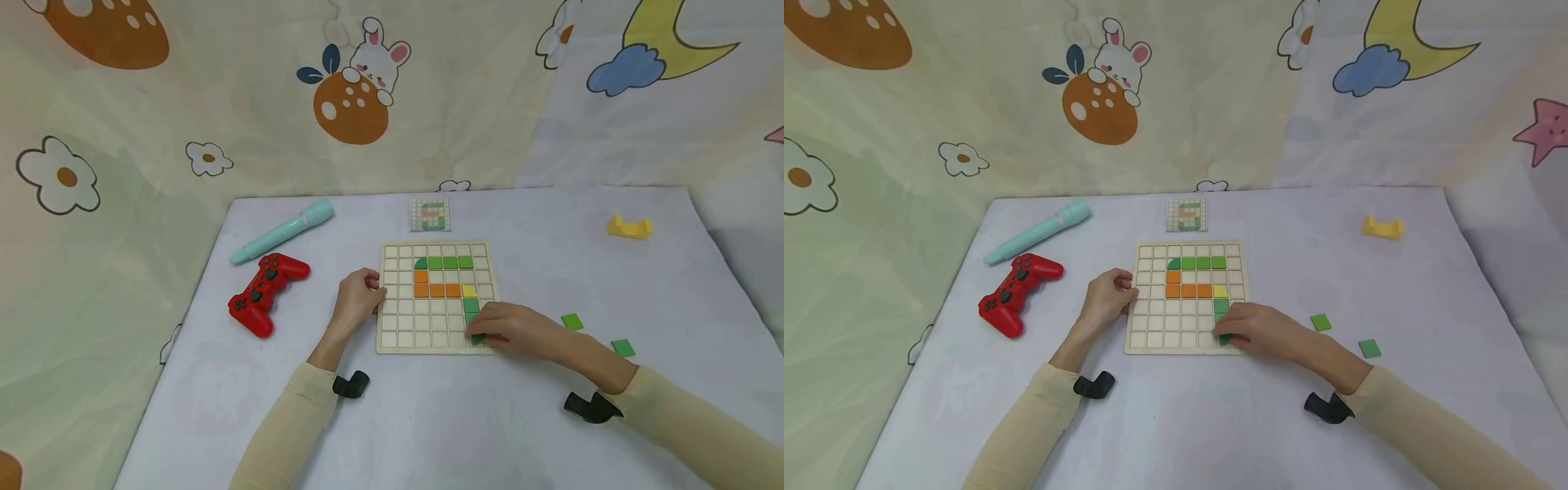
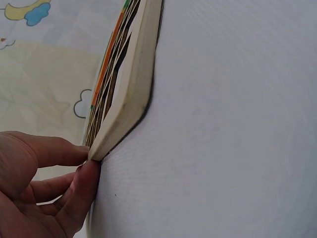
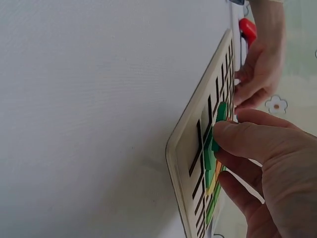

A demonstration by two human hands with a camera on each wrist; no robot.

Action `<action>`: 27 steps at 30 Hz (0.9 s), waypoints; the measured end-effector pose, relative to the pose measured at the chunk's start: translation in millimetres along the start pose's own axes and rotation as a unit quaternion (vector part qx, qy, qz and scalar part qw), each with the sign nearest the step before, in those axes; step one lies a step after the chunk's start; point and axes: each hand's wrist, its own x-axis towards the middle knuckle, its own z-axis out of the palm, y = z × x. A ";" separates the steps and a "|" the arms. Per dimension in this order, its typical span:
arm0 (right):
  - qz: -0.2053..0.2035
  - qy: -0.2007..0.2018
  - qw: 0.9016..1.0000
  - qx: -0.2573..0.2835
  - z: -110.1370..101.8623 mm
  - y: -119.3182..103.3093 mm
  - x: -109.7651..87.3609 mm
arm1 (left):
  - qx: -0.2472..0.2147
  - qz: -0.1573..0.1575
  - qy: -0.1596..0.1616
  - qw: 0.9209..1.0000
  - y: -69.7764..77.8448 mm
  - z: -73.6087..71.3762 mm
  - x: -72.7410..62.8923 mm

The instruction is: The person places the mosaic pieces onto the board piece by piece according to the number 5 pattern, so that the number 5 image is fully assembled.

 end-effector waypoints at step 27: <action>-0.041 0.001 0.999 -0.011 10.4 1.8 -0.2 | 0.000 -0.004 -0.001 1.000 -0.1 0.1 1.5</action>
